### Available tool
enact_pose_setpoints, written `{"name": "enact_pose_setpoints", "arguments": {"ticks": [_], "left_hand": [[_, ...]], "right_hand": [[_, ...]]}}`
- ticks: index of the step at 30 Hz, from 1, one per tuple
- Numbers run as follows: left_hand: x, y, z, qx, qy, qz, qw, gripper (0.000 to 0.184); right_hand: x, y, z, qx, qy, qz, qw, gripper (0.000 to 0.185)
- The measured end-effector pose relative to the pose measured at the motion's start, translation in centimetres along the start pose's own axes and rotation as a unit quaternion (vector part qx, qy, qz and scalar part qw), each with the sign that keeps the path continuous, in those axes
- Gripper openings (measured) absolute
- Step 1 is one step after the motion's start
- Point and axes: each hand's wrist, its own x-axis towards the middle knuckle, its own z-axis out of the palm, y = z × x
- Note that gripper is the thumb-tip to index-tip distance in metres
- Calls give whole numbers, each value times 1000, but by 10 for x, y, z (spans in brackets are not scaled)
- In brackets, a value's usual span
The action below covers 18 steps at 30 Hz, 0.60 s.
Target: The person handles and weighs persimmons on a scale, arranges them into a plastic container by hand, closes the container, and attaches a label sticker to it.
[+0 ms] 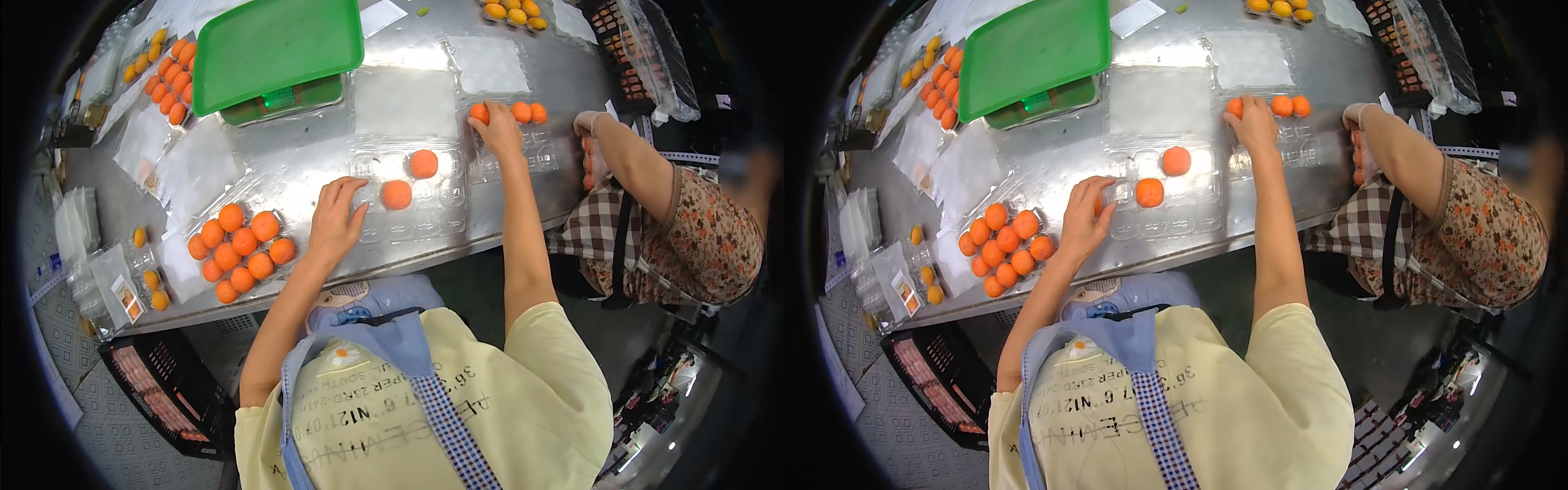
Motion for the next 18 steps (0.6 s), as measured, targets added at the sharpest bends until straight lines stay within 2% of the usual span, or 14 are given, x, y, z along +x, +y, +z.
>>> {"name": "enact_pose_setpoints", "arguments": {"ticks": [2,5,8,11,14,16,17,18], "left_hand": [[8,5,7,6,5,-1,1000,38],[14,8,17,-1,8,-21,1000,36],[20,9,29,14,15,-14,1000,34],[27,15,44,31,10,2,999,34],[32,21,55,30,7,-5,1000,35],[36,27,56,35,16,2,999,35],[39,34,57,-59,-1,-48,997,36],[43,46,57,-152,-17,-98,983,36]], "right_hand": [[6,0,-12,-6,-39,-1,999,55],[12,11,-10,-45,-33,-55,997,52],[16,18,-10,-25,-34,-104,994,49],[19,25,-12,23,-44,-105,993,50],[13,36,-11,178,-4,-94,980,54],[0,32,-19,357,-25,-59,932,58],[-8,26,-25,442,-36,-40,895,61],[-18,16,-33,453,-34,-59,889,62]]}}
